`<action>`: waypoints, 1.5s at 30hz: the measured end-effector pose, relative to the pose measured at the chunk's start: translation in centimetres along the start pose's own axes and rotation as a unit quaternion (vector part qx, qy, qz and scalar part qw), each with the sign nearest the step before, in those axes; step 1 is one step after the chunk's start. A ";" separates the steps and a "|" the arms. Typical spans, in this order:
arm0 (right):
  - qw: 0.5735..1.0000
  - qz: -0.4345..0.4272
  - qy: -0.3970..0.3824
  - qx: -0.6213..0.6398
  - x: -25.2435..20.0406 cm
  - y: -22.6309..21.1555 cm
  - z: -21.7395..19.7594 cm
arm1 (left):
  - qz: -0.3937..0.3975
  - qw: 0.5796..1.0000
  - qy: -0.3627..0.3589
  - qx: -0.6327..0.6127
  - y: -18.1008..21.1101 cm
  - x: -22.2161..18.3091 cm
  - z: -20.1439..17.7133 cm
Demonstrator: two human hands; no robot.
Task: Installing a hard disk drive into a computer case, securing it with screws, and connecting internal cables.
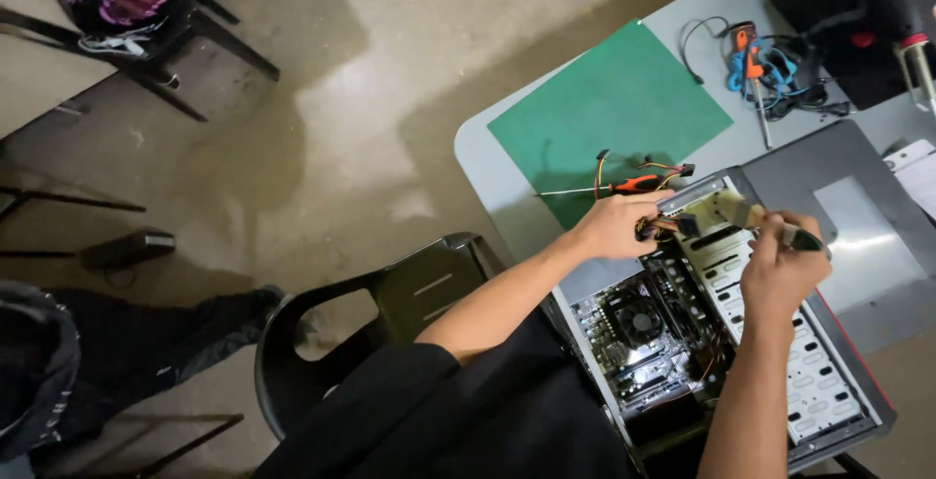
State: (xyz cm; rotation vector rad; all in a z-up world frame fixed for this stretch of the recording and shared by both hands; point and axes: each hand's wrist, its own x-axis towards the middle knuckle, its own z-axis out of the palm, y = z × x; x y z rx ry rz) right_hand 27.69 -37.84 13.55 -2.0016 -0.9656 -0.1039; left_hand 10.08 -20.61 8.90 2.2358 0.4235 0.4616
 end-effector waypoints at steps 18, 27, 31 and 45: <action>0.958 -0.022 0.195 0.210 -7.1 -1.2 3.8 | -0.037 0.995 0.064 -0.067 0.4 0.5 0.3; 0.955 -0.012 0.170 0.242 -7.4 0.5 3.4 | -0.044 0.995 0.071 -0.060 -0.4 0.9 1.5; 0.960 -0.030 0.164 0.223 -7.5 0.8 3.4 | -0.036 0.997 0.048 -0.055 -1.0 1.1 2.0; 0.963 -0.040 0.160 0.213 -7.3 0.2 3.0 | -0.045 0.995 0.051 -0.071 0.1 0.8 1.0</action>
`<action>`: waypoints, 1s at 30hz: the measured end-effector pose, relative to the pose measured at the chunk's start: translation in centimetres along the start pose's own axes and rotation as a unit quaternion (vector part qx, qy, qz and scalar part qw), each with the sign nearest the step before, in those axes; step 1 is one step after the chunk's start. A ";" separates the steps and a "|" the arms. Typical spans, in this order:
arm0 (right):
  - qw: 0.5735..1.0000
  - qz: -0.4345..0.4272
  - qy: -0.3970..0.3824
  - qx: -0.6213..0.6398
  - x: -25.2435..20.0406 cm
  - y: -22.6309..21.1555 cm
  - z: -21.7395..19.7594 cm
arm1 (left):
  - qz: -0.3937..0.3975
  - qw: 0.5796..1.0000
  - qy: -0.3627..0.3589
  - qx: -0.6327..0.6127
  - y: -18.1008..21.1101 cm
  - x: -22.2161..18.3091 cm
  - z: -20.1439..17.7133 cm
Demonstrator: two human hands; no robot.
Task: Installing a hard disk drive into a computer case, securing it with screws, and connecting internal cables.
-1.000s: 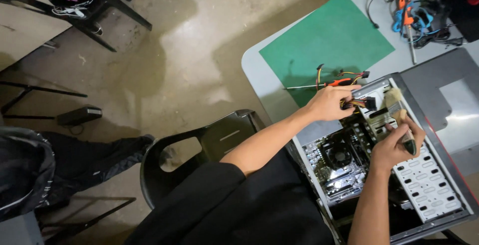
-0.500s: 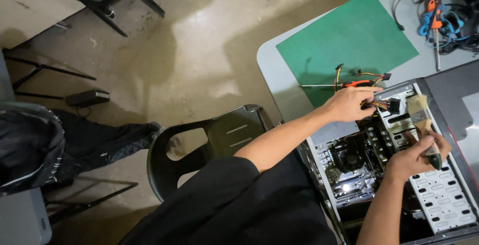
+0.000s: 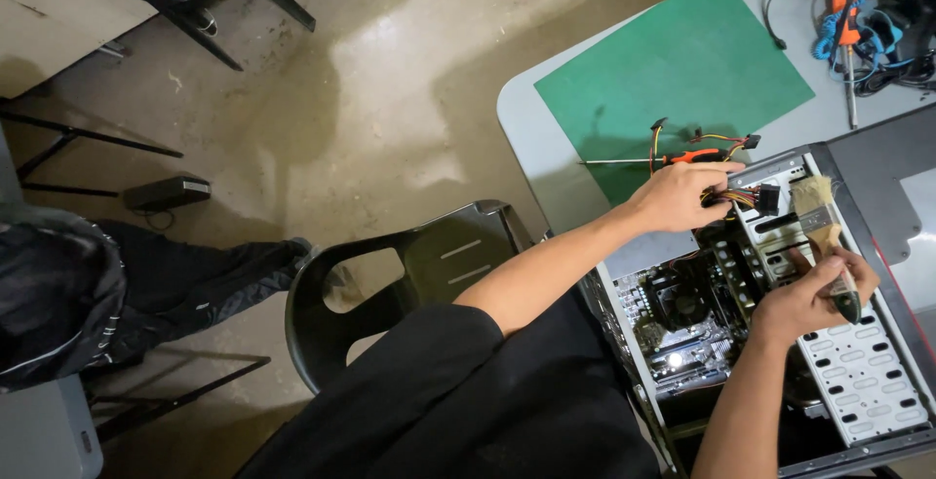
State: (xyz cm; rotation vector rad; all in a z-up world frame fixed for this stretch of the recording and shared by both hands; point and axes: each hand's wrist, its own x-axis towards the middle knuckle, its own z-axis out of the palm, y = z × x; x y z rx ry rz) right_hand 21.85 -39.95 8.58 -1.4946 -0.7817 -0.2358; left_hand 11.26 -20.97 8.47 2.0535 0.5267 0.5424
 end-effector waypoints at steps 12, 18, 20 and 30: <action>1.000 0.011 0.003 0.004 -0.2 0.4 -0.1 | -0.011 1.000 -0.003 0.004 -0.5 0.2 0.3; 1.000 0.007 0.006 -0.011 -0.1 0.2 0.0 | -0.013 1.000 -0.004 -0.009 0.3 0.0 -0.3; 1.000 0.008 0.009 -0.004 -0.2 0.4 -0.1 | -0.010 1.000 -0.005 -0.009 0.4 0.0 -0.4; 0.999 0.030 0.011 0.005 -0.2 0.1 -0.1 | -0.002 1.000 -0.013 -0.011 0.2 0.0 -0.4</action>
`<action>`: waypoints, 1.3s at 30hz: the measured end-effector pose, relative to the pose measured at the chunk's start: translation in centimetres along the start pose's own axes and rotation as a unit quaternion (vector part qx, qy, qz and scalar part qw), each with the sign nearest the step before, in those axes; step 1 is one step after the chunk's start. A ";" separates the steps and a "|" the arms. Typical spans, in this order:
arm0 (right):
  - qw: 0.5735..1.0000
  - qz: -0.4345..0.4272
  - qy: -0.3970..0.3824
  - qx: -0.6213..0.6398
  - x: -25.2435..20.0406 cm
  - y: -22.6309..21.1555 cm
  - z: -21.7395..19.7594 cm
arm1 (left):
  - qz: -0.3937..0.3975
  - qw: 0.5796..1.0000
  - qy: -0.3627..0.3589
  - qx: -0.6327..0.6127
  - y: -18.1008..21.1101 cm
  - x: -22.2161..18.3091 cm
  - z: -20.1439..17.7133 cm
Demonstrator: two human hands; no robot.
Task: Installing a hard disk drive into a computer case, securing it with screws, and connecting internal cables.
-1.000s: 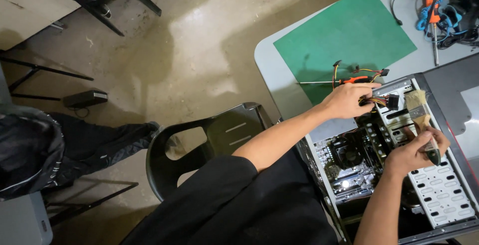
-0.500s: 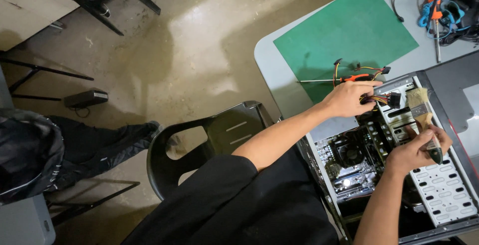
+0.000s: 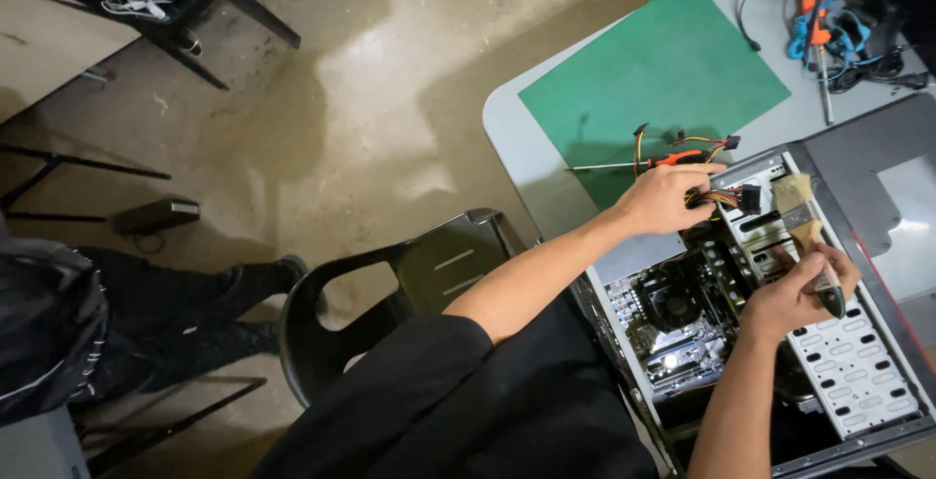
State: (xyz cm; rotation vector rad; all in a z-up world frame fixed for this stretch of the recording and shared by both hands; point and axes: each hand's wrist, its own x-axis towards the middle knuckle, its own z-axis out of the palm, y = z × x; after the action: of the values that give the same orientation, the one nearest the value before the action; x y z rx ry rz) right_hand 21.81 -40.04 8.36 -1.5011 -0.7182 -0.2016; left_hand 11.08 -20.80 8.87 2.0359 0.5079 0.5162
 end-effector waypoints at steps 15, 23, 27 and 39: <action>0.999 0.032 0.000 0.005 -0.2 0.3 -0.1 | -0.015 1.000 -0.001 -0.003 0.6 0.0 -0.5; 0.999 0.036 0.002 0.014 -0.2 -0.1 0.0 | -0.004 1.000 0.012 -0.009 0.9 -0.2 -0.7; 0.999 0.039 0.003 0.012 -0.2 0.1 -0.1 | -0.013 1.000 0.004 -0.006 1.0 -0.2 -0.9; 0.999 0.039 -0.002 0.023 -0.2 0.2 -0.2 | -0.002 1.000 0.026 -0.012 0.6 -0.2 -0.5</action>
State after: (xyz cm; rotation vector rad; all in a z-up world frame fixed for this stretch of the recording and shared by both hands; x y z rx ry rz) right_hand 21.82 -40.31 8.14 -1.4828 -0.6631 -0.1219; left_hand 10.77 -20.83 9.61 2.0021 0.5329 0.5715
